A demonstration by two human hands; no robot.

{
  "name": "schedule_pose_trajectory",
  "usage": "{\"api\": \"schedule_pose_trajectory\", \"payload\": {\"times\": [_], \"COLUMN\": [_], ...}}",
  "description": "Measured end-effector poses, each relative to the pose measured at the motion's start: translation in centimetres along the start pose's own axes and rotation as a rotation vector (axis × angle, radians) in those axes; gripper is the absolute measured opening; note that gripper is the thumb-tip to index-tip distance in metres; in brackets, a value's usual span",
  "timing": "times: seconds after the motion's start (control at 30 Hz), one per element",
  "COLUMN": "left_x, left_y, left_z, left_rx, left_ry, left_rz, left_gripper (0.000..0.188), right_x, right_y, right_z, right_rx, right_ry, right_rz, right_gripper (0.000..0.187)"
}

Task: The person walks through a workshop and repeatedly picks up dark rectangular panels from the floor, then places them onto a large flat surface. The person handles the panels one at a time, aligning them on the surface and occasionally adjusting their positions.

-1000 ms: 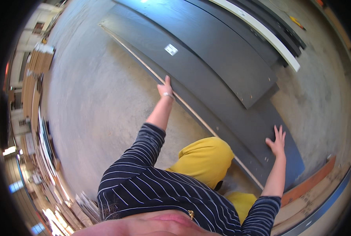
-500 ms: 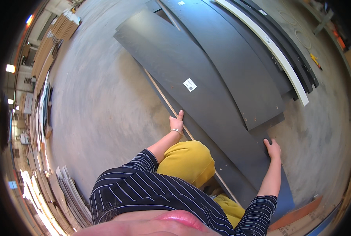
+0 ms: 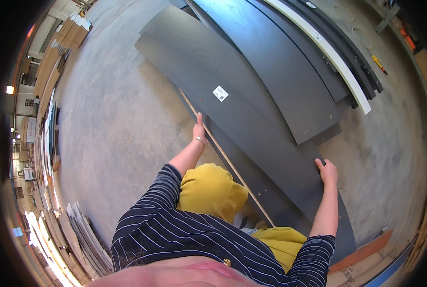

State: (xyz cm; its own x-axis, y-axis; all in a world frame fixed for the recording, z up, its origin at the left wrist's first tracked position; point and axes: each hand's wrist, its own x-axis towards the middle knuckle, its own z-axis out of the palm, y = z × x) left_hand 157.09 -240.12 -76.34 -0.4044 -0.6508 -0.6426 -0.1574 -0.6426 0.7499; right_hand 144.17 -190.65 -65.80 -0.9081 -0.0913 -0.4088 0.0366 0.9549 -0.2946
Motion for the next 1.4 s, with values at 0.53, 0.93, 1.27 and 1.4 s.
{"api": "schedule_pose_trajectory", "payload": {"times": [0.53, 0.93, 1.27, 1.4], "left_x": [12.5, 5.7, -6.2, -11.2], "left_y": [11.9, 10.8, 12.3, 14.3], "left_z": [1.8, -7.6, -15.5, -16.7], "left_rx": [-0.018, -0.086, 0.042, 0.014], "left_ry": [0.166, 0.229, 0.467, 0.502], "left_rz": [0.063, 0.083, 0.053, -0.021], "left_gripper": [0.076, 0.074, 0.086, 0.08], "right_x": [-0.7, -3.1, -5.6, -7.3], "right_y": [-1.5, -0.6, -2.1, -3.7], "right_z": [-0.1, 3.9, 2.3, -1.7], "right_rx": [0.075, -0.055, -0.068, -0.024], "right_ry": [-0.001, 0.19, 0.244, 0.318], "right_rz": [0.098, 0.185, -0.122, -0.223], "right_gripper": [0.05, 0.061, 0.044, 0.042]}}
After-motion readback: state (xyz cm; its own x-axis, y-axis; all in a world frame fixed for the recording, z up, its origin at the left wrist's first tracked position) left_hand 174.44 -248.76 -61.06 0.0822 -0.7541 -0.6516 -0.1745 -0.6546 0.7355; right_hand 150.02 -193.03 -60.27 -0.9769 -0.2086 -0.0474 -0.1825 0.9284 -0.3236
